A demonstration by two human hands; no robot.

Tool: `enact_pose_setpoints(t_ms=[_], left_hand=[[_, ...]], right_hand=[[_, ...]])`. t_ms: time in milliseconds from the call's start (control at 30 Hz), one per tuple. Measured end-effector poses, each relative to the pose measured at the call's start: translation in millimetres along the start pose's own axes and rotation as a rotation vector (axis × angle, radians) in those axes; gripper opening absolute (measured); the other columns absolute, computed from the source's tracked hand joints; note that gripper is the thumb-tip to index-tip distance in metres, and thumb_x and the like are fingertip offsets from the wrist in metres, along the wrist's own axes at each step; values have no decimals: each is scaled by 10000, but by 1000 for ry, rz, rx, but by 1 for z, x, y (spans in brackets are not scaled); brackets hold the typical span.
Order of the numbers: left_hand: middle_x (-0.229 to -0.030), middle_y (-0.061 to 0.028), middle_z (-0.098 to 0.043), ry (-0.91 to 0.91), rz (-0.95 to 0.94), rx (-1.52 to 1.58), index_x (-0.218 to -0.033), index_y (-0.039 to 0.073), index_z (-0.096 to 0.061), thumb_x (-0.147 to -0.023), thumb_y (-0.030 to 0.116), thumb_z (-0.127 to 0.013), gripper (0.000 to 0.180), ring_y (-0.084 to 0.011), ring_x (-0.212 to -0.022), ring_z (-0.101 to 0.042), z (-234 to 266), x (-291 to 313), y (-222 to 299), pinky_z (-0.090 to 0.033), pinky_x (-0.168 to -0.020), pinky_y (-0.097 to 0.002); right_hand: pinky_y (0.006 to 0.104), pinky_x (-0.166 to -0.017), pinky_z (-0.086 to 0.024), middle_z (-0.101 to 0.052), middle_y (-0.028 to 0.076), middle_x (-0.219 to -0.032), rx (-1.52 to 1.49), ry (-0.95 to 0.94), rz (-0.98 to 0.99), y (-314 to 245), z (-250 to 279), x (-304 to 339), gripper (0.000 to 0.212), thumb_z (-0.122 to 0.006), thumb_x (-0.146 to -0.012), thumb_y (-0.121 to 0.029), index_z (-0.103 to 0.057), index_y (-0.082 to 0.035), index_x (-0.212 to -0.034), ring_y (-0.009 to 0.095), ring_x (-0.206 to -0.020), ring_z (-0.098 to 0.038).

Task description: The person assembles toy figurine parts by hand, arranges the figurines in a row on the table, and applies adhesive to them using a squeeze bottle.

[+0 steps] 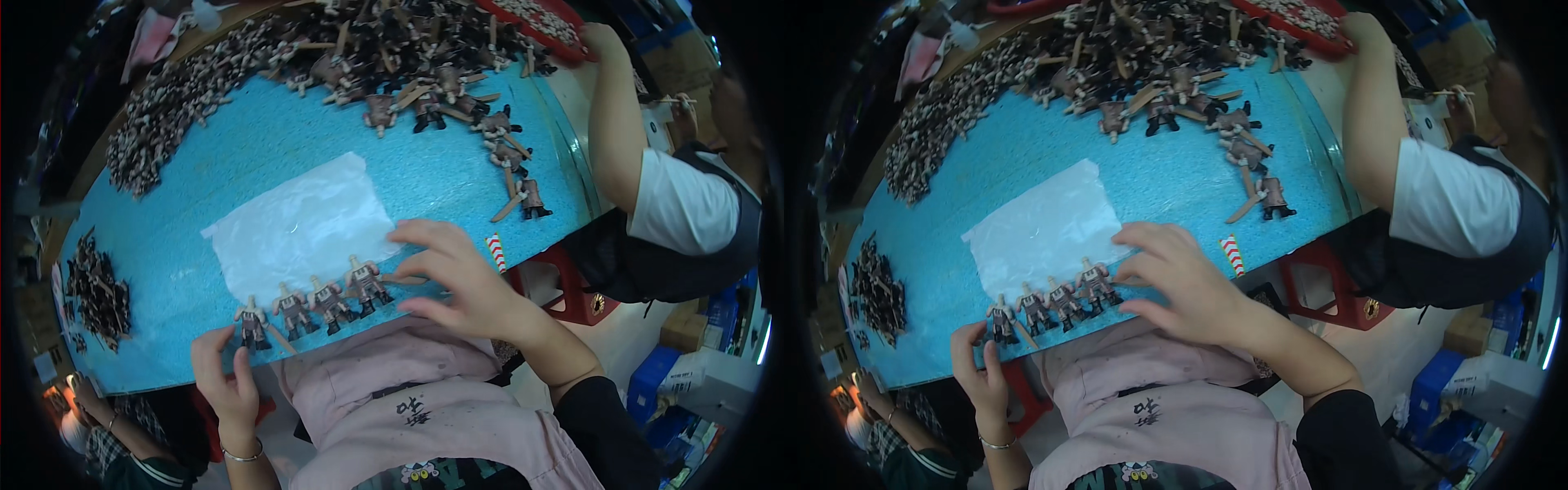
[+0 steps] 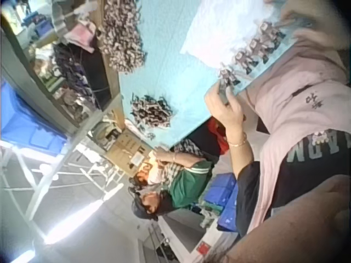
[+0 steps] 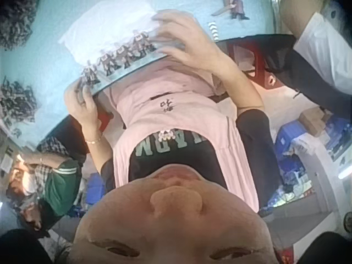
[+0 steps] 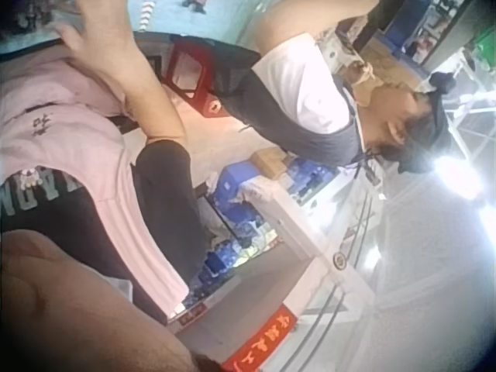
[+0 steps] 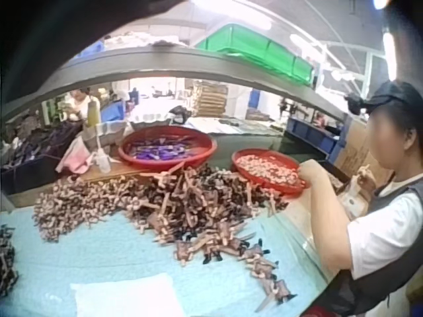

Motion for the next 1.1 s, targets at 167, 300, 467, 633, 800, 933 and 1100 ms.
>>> enact_pose_setpoints(t_ms=[167, 300, 467, 633, 800, 933, 1100], left_hand=[[-945, -158, -611, -44, -73, 59, -1034, -26, -609, -809, -39, -596, 226, -308, -873, -573, 4, -38, 30, -458, -768, -366], [-992, -170, -617, -245, -478, 209, -1078, -13, -608, -750, -66, -592, 333, -343, -910, -585, -47, -106, 101, -476, -775, -398], [-1006, -143, -622, -306, -772, 285, -1031, 16, -581, -759, -3, -590, 273, -331, -948, -584, -141, -158, 179, -487, -804, -416], [-876, -128, -585, -159, -870, 84, -971, 29, -561, -722, 79, -646, 267, -301, -903, -607, -204, -183, 207, -517, -737, -388], [-876, -144, -561, -299, -742, 50, -1009, 50, -559, -744, 115, -669, 294, -310, -814, -637, -192, -170, 198, -532, -652, -397], [-914, -164, -559, -493, -752, 76, -1038, 64, -554, -795, 134, -661, 275, -337, -768, -651, -172, -175, 182, -531, -629, -430], [-944, -179, -579, -526, -749, -7, -1044, 73, -561, -806, 135, -669, 268, -353, -796, -646, -155, -185, 166, -526, -649, -438]], right_hand=[[426, -977, -406, -546, 179, -1182, 295, 336, -252, 19, 60, 27, 275, -605, -757, 49, -594, -30, -1020, 376, -1125, -525], [425, -989, -398, -494, 197, -1246, 514, 241, -382, 39, 84, 47, 400, -581, -748, 86, -541, -16, -1132, 394, -1178, -478], [426, -985, -405, -476, 193, -1256, 432, 144, -359, 29, 86, 50, 459, -611, -693, 137, -516, -15, -1116, 394, -1190, -455], [429, -929, -424, -493, 175, -1184, 476, 82, -339, 27, 89, 52, 423, -630, -684, 123, -510, -23, -1063, 384, -1108, -482], [424, -891, -427, -494, 165, -1106, 410, 16, -371, 33, 92, 52, 449, -668, -685, 83, -506, -27, -1090, 369, -1029, -493], [359, -888, -446, -500, 150, -1119, 180, 110, -421, 25, 89, 53, 519, -679, -707, 50, -532, -39, -1197, 293, -970, -530], [321, -985, -412, -502, 105, -1220, -202, 248, -380, 38, 72, 52, 556, -659, -730, 93, -509, -28, -1251, 189, -1095, -522]])
Point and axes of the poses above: each hand's wrist, its own x-axis away from the middle knuckle, its own z-axis out of the back of the hand, y = z × x, the point moved 2 cm from there along -x, towards the middle knuckle
